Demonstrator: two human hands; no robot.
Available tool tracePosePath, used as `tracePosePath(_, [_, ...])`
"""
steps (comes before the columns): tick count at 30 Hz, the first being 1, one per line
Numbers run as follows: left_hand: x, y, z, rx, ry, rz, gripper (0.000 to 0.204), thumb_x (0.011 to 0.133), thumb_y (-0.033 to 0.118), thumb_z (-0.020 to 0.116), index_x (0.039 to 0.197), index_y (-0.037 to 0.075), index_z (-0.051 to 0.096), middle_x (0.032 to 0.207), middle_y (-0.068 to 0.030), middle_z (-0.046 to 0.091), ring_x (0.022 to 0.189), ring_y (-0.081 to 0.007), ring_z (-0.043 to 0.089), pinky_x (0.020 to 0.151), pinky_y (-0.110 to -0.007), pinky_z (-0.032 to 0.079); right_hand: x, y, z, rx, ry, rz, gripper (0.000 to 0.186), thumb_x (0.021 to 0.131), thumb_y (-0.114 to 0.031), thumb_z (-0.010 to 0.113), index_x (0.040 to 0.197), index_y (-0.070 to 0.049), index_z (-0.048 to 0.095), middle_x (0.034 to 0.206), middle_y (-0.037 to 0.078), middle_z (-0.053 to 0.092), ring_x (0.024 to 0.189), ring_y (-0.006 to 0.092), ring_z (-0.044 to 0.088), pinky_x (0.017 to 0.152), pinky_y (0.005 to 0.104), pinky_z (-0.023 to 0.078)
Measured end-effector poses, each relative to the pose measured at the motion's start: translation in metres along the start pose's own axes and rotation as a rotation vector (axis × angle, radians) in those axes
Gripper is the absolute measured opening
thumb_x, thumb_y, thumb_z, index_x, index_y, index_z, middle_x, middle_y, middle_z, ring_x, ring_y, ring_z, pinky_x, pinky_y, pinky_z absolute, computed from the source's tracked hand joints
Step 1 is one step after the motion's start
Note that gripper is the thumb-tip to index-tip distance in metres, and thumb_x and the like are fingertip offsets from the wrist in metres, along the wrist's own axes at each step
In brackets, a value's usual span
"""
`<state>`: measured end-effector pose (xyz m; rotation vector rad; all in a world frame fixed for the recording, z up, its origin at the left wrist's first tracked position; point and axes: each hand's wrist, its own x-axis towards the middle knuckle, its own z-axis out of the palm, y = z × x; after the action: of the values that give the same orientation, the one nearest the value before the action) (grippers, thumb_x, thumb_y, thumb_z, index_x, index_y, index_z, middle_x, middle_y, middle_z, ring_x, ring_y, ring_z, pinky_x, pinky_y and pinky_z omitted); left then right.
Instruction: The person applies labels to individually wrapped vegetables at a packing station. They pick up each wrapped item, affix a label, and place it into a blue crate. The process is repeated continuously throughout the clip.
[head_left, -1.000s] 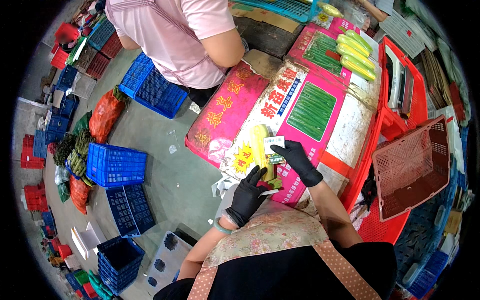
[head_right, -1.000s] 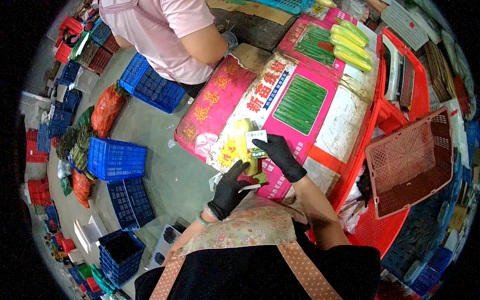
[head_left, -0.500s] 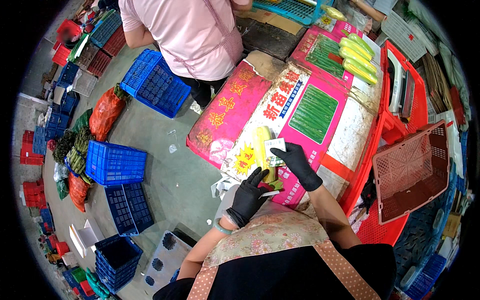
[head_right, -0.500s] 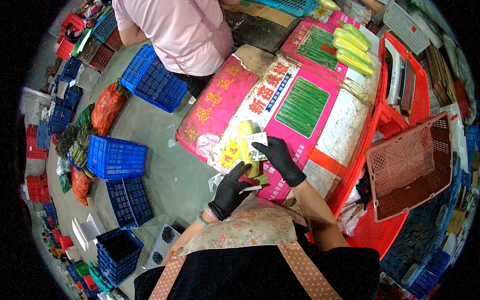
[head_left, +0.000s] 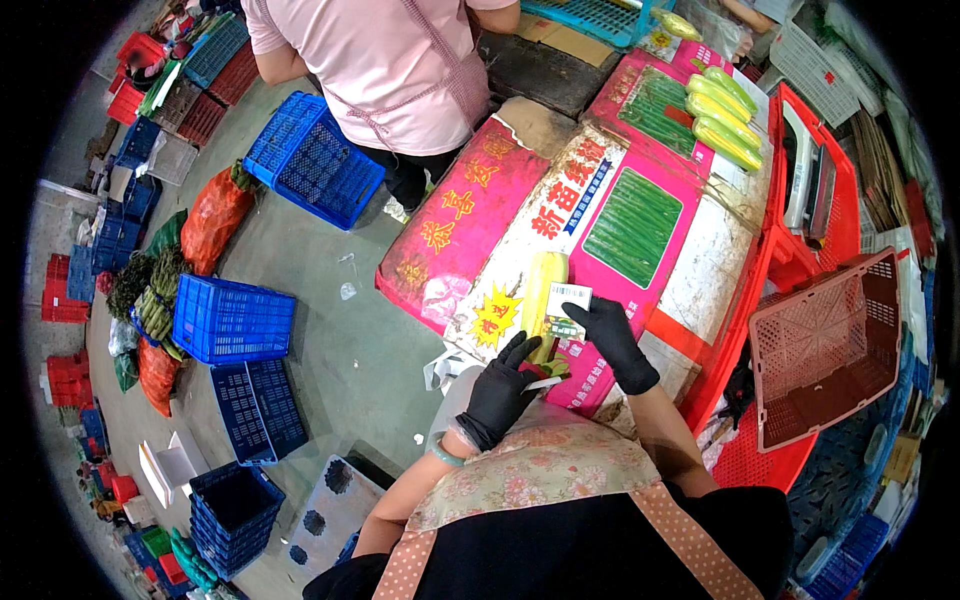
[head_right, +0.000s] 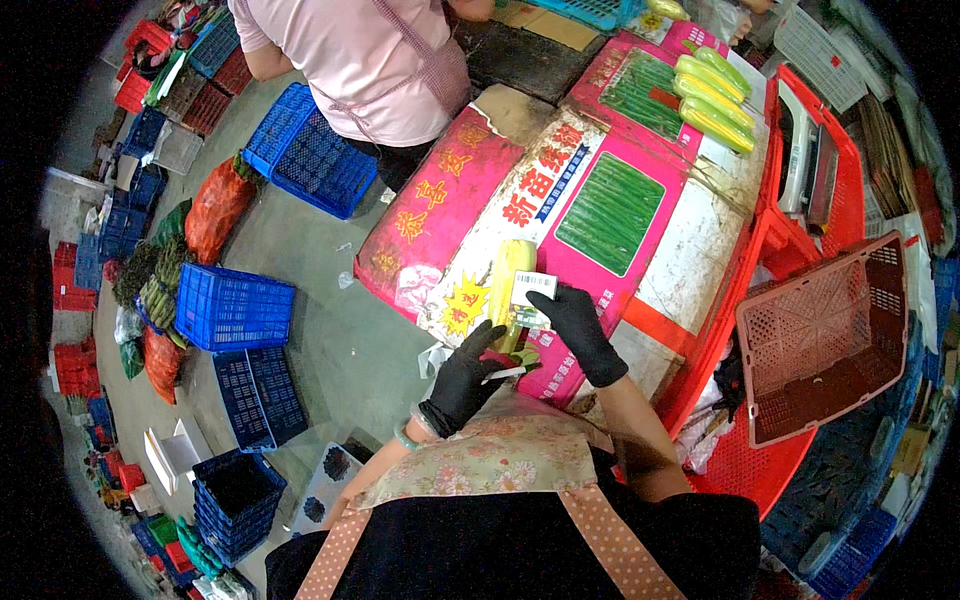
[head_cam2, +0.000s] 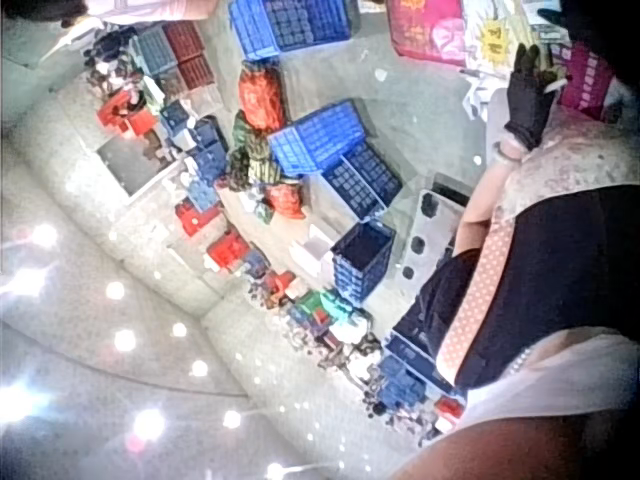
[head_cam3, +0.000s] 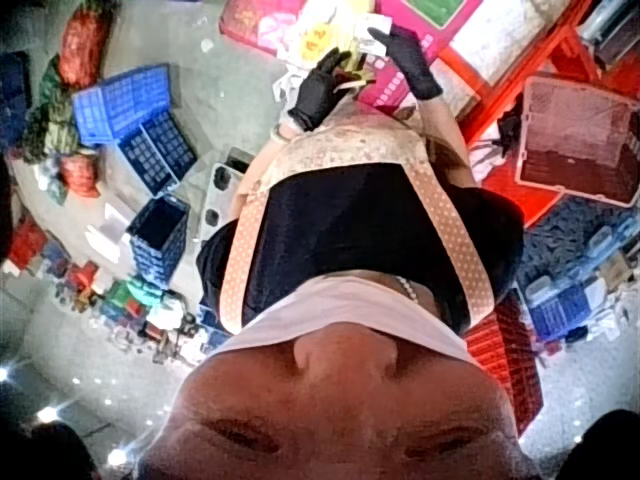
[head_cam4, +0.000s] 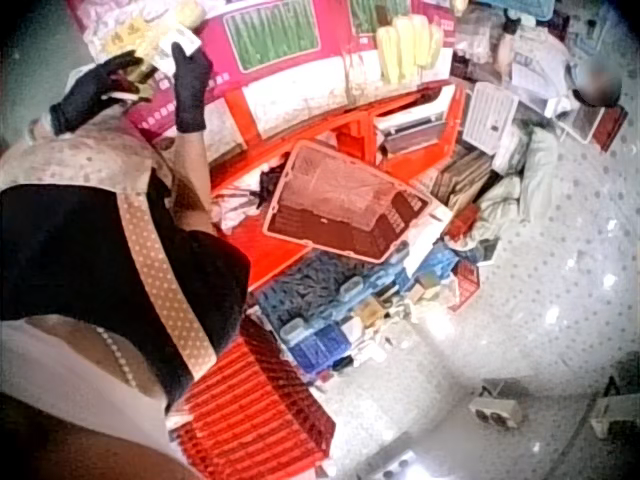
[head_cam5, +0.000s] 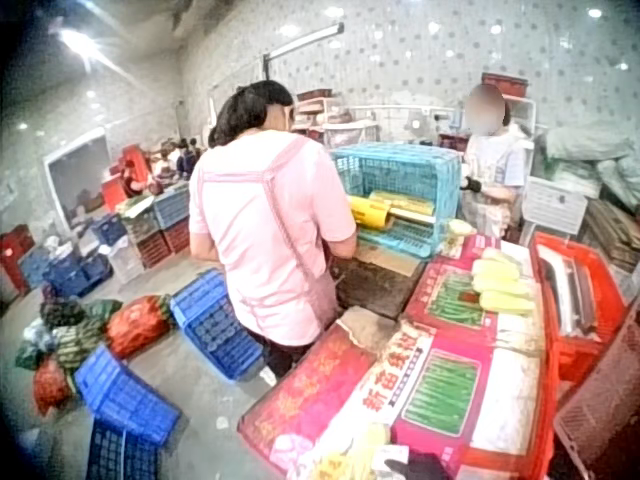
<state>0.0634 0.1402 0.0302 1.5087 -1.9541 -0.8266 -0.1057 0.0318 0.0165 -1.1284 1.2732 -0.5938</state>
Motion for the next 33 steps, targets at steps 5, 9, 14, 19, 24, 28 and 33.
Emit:
tracePosePath(5, [0.003, 0.0, 0.003, 0.006, -0.003, 0.03, 0.023, 0.066, 0.011, 0.07, 0.087, 0.008, 0.064, 0.123, -0.0128, 0.046, 0.118, -0.0317, 0.04, 0.095, -0.039, 0.037, 0.004, 0.022, 0.004, 0.039, 0.096, -0.022, 0.027, 0.08, -0.021, 0.062, 0.092, 0.003, 0.063, 0.082, 0.011, 0.066, 0.073, 0.0132, 0.061, 0.065, 0.0278, 0.047])
tracePosePath(9, [0.0, -0.002, -0.001, 0.022, 0.012, -0.008, 0.024, 0.065, 0.011, 0.071, 0.088, 0.008, 0.065, 0.124, -0.0147, 0.045, 0.116, -0.0307, 0.042, 0.092, -0.037, 0.039, 0.011, 0.023, -0.006, -0.364, 0.085, 0.098, 0.019, 0.078, -0.017, 0.061, 0.077, 0.002, 0.062, 0.067, 0.011, 0.061, 0.064, 0.0191, 0.06, 0.06, 0.0321, 0.046])
tracePosePath(14, [-0.007, -0.014, -0.001, -0.114, 0.061, -0.074, 0.023, 0.065, 0.008, 0.071, 0.087, 0.008, 0.066, 0.124, -0.0173, 0.045, 0.112, -0.0293, 0.047, 0.088, -0.035, 0.041, -0.004, 0.02, 0.004, -0.426, 0.461, -0.341, 0.017, 0.078, -0.014, 0.06, 0.087, 0.0, 0.059, 0.079, 0.011, 0.059, 0.074, 0.0241, 0.059, 0.067, 0.0371, 0.046])
tracePosePath(19, [-0.012, -0.013, -0.003, -0.073, 0.082, -0.051, 0.023, 0.063, 0.01, 0.071, 0.085, 0.007, 0.066, 0.125, -0.0166, 0.044, 0.109, -0.0299, 0.049, 0.086, -0.035, 0.043, -0.028, -0.003, 0.051, -0.408, 0.383, -0.66, 0.046, 0.079, -0.008, 0.057, 0.121, 0.0, 0.041, 0.119, 0.018, 0.044, 0.109, 0.0333, 0.043, 0.093, 0.0408, 0.034])
tracePosePath(24, [-0.017, -0.015, 0.005, -0.095, 0.036, -0.101, 0.02, 0.064, 0.008, 0.07, 0.084, 0.004, 0.066, 0.129, -0.0177, 0.041, 0.102, -0.029, 0.054, 0.081, -0.035, 0.044, -0.023, 0.01, 0.083, -0.578, 0.352, -0.469, 0.077, 0.075, -0.012, 0.061, 0.132, 0.007, 0.014, 0.134, 0.029, 0.021, 0.125, 0.0405, 0.023, 0.103, 0.0426, 0.021])
tracePosePath(28, [-0.046, -0.015, 0.001, -0.111, -0.002, -0.238, 0.017, 0.066, 0.006, 0.068, 0.083, 0.004, 0.066, 0.124, -0.0179, 0.045, 0.085, -0.0256, 0.06, 0.071, -0.034, 0.046, -0.017, 0.032, 0.086, -0.481, 0.462, -0.418, 0.088, 0.072, -0.017, 0.067, 0.134, 0.006, 0.008, 0.135, 0.028, 0.02, 0.123, 0.0394, 0.026, 0.102, 0.0413, 0.022])
tracePosePath(33, [-0.115, -0.04, 0.004, 0.0, 0.207, -0.181, 0.017, 0.065, 0.01, 0.064, 0.081, 0.004, 0.064, 0.122, -0.0139, 0.048, 0.088, -0.0287, 0.058, 0.072, -0.035, 0.047, -0.003, 0.044, 0.102, -0.516, 0.542, -0.587, 0.085, 0.065, -0.01, 0.072, 0.132, 0.004, 0.022, 0.129, 0.023, 0.034, 0.117, 0.0354, 0.035, 0.098, 0.0402, 0.029])
